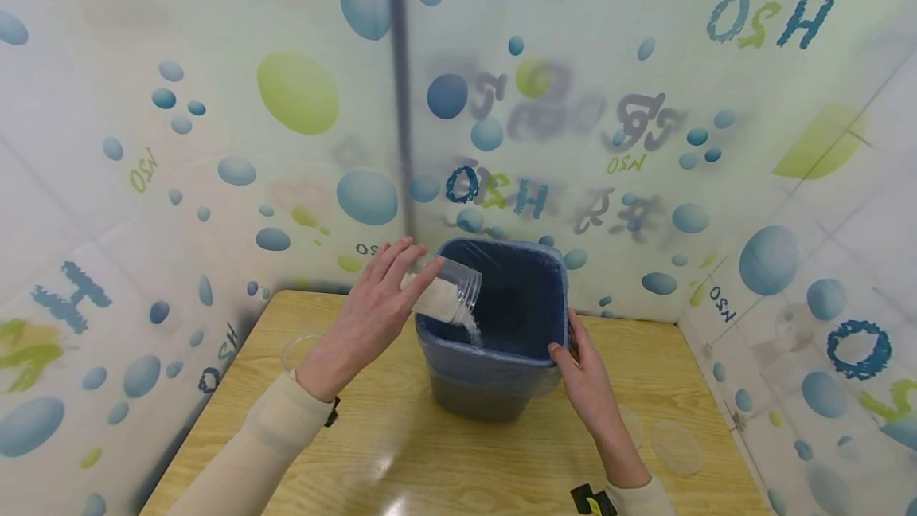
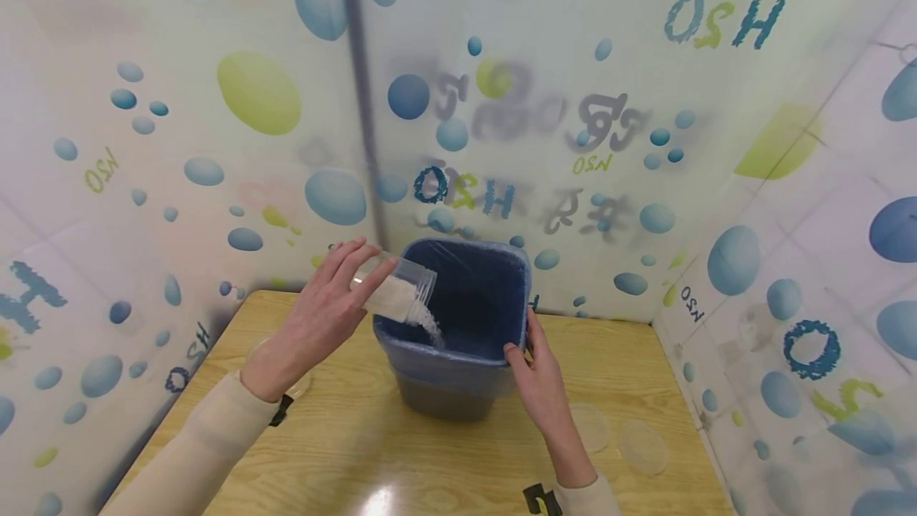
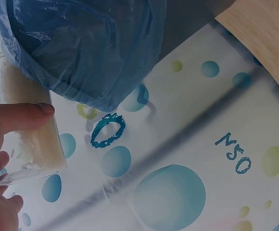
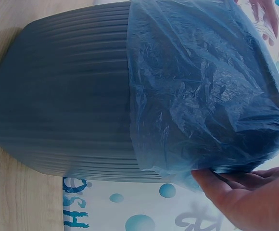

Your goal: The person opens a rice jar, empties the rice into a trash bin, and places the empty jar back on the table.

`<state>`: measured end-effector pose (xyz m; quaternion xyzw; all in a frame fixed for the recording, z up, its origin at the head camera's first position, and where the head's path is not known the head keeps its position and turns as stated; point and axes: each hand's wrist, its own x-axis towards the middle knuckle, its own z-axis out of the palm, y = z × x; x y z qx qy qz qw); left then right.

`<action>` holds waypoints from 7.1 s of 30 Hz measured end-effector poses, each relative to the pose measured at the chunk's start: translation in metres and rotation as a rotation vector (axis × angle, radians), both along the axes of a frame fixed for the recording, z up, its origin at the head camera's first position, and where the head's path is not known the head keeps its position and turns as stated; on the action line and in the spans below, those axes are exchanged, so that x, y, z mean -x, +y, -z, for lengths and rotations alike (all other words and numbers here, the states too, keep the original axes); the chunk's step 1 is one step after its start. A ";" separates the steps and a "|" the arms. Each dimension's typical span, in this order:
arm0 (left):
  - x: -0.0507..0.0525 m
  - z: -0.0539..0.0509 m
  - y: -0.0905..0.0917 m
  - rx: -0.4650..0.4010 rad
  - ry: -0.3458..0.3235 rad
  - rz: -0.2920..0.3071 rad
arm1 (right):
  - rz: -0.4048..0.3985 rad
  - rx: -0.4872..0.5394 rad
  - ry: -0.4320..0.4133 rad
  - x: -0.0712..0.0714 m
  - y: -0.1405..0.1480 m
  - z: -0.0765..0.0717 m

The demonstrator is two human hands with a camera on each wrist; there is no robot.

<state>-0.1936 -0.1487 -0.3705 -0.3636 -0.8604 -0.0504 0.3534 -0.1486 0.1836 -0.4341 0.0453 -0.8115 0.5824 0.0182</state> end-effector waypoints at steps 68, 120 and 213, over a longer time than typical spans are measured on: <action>-0.005 0.004 -0.003 -0.091 -0.046 0.026 | -0.011 0.019 -0.008 0.000 0.000 0.000; -0.009 -0.001 0.004 -0.031 -0.063 0.059 | -0.006 0.007 0.001 0.000 -0.001 0.001; -0.011 -0.005 -0.003 0.075 -0.042 0.024 | 0.001 0.013 0.038 0.001 0.000 0.003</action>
